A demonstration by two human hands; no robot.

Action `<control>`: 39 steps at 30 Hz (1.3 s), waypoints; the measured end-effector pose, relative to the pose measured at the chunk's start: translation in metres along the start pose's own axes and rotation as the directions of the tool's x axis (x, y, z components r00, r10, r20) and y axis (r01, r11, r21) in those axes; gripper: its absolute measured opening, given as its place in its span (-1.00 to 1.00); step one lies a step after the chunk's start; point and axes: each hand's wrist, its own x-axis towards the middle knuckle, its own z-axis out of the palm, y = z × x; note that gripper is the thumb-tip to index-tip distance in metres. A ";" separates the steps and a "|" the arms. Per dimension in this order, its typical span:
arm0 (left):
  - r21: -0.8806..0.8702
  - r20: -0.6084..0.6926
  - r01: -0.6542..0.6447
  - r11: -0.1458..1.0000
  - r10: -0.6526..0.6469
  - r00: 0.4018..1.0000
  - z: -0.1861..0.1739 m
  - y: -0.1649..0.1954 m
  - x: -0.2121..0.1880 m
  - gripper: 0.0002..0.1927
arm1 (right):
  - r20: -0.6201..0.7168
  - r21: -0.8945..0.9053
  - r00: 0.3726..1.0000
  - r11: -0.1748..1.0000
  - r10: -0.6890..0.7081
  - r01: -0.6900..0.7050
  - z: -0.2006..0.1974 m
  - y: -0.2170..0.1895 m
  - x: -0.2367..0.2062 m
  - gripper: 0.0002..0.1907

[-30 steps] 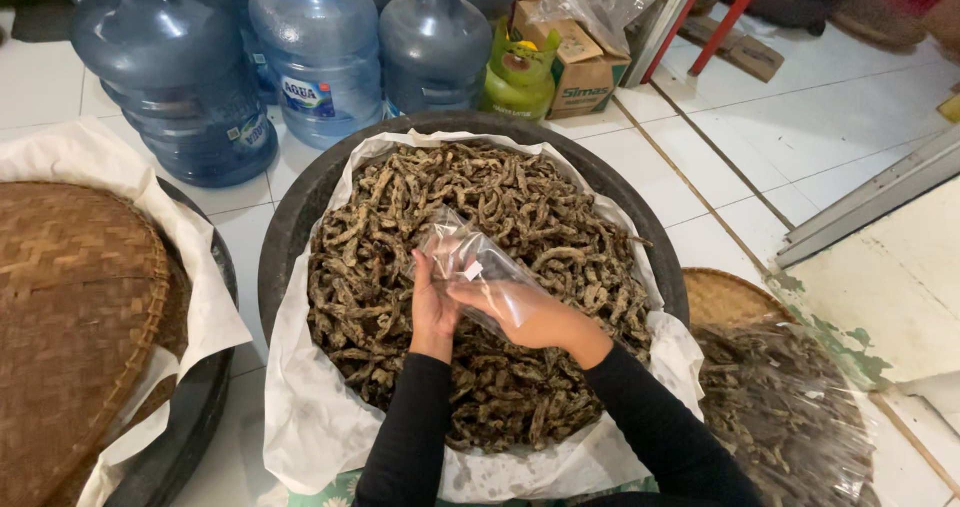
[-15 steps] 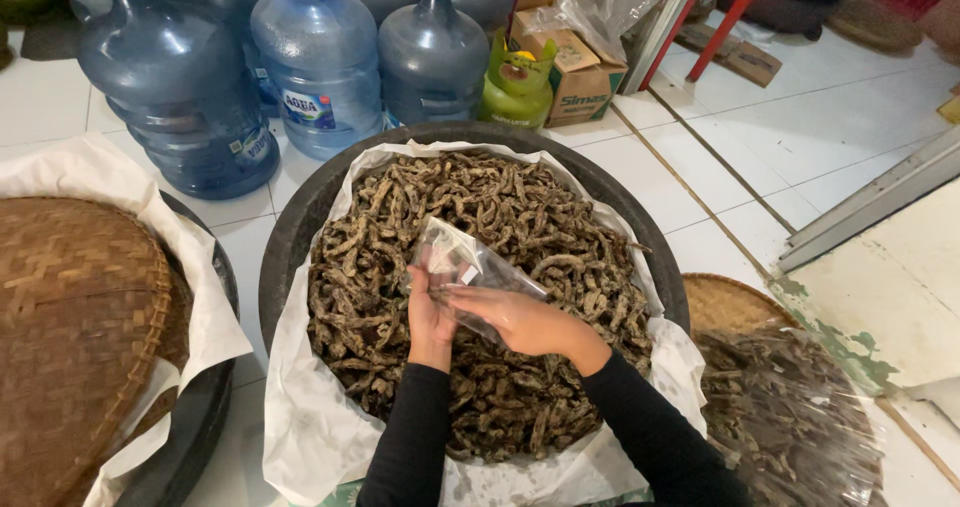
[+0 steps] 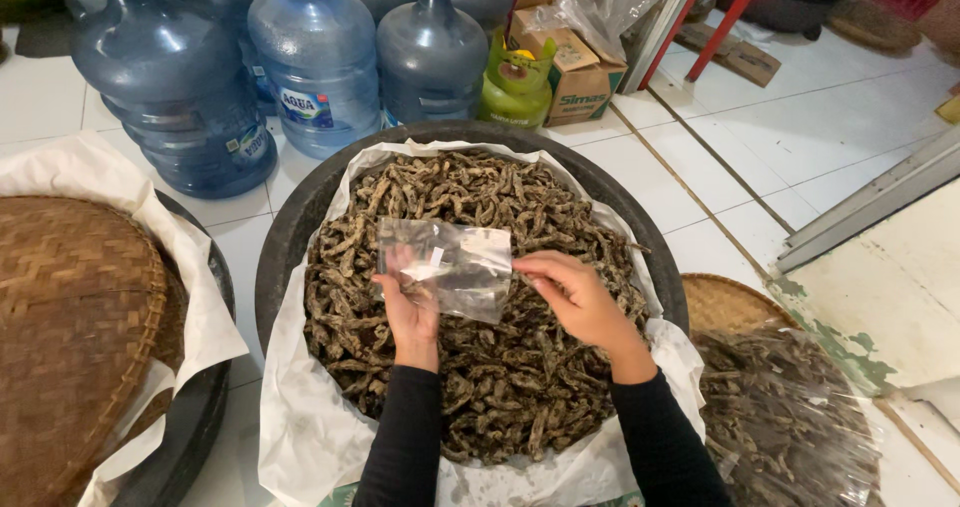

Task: The person packs dried sea cucumbers into small clear plastic bags. They pick pieces one at a time from a large basin lined with white paper, place them into a plastic bag held in the other hand, and set filled bags on a woven tray beside the basin.

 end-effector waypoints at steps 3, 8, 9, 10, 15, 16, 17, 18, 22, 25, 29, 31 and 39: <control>-0.029 0.007 -0.010 1.000 0.010 1.000 0.000 0.000 0.002 -0.26 | -0.106 0.158 0.990 0.985 0.088 -0.071 -0.005 0.017 -0.002 -0.70; -0.067 -0.001 -0.021 0.998 0.021 1.000 0.002 0.001 0.003 -0.24 | -0.107 -0.015 0.971 0.976 0.215 -0.217 0.006 0.046 -0.002 -0.72; -0.054 -0.010 -0.025 0.998 0.024 1.000 0.001 0.002 0.002 -0.25 | -0.077 -0.089 0.971 0.968 0.228 -0.235 0.012 0.052 -0.001 -0.73; -0.041 -0.020 -0.029 0.999 0.028 0.999 0.001 0.003 0.001 -0.25 | -0.049 -0.162 0.969 0.955 0.243 -0.248 0.019 0.057 0.000 -0.73; -0.039 -0.036 -0.028 0.999 0.027 0.999 -0.001 0.004 0.001 -0.27 | 0.140 -0.233 0.971 0.959 0.196 -0.161 0.065 0.075 -0.010 -0.69; -0.041 -0.032 -0.029 0.999 0.027 0.999 -0.002 0.003 0.001 -0.27 | 0.157 -0.227 0.976 0.968 0.148 -0.111 0.072 0.077 -0.013 -0.67; -0.043 -0.028 -0.029 0.999 0.028 0.999 -0.003 0.002 0.002 -0.28 | 0.202 -0.290 0.965 0.951 0.168 -0.105 0.078 0.080 -0.015 -0.66; -0.043 -0.032 -0.032 0.999 0.031 0.999 -0.004 0.002 0.003 -0.28 | 0.244 -0.352 0.951 0.931 0.189 -0.095 0.084 0.082 -0.017 -0.64; -0.034 -0.029 -0.039 0.999 0.038 0.999 -0.010 0.001 0.006 -0.29 | 0.328 -0.477 0.926 0.879 0.185 -0.006 0.090 0.089 -0.019 -0.66; -0.057 0.014 -0.041 0.998 0.042 0.999 -0.014 0.002 0.008 -0.30 | 0.319 -0.436 0.935 0.900 0.157 -0.002 0.088 0.091 -0.021 -0.65; 0.030 -0.007 -0.033 0.999 0.034 0.999 -0.016 0.002 0.007 -0.31 | 0.362 -0.440 0.906 0.897 0.219 -0.040 0.089 0.092 -0.024 -0.56; 0.016 0.001 -0.028 0.999 0.028 1.000 -0.017 0.000 0.007 -0.30 | 0.339 -0.448 0.935 0.891 0.102 0.065 0.091 0.091 -0.026 -0.53; -0.005 -0.032 -0.020 1.000 0.020 0.999 -0.015 -0.001 0.006 -0.29 | 0.333 -0.408 0.933 0.913 0.138 0.011 0.097 0.090 -0.029 -0.35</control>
